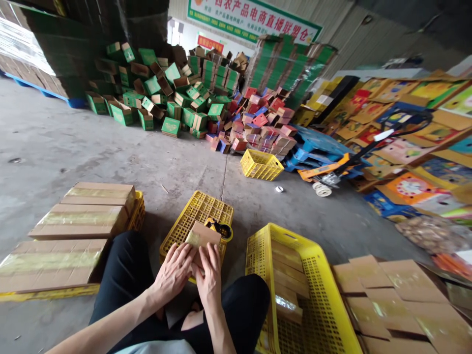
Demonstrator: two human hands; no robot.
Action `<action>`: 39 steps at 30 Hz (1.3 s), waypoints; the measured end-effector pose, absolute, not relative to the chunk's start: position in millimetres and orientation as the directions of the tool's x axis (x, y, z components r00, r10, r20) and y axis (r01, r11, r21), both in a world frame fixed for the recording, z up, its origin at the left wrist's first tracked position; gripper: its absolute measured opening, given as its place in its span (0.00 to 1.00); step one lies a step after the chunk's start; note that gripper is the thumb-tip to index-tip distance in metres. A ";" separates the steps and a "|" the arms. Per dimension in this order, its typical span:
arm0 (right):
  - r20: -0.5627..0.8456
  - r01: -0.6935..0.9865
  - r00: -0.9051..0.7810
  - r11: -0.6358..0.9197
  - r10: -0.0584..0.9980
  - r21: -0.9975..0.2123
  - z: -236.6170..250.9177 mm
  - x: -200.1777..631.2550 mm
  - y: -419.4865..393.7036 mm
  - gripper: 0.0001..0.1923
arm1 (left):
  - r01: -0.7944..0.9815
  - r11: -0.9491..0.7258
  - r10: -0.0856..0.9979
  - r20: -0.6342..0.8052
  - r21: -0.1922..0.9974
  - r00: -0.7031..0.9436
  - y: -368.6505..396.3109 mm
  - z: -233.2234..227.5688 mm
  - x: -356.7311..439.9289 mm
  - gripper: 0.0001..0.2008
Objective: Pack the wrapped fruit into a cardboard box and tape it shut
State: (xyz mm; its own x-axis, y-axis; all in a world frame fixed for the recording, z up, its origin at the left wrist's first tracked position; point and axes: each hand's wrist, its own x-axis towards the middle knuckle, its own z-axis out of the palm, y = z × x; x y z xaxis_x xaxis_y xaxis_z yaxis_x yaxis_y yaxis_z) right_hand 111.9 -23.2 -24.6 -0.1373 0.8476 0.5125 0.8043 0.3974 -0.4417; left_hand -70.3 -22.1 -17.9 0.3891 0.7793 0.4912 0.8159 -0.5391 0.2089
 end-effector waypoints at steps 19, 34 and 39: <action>0.506 0.795 -0.124 0.391 0.853 -0.464 -20.3 108.8 -24.2 0.33 | 0.786 -0.544 0.813 0.415 0.294 0.408 -17.2 -12.9 -71.1 0.35; 0.526 0.793 -0.128 0.405 0.841 -0.455 -14.1 107.9 -17.7 0.24 | 0.796 -0.496 0.843 0.412 0.345 0.347 28.9 5.5 -81.0 0.30; 0.529 0.802 -0.126 0.400 0.839 -0.444 -13.2 107.5 -20.9 0.25 | 0.793 -0.444 0.873 0.402 0.417 0.277 34.2 -5.9 -78.0 0.27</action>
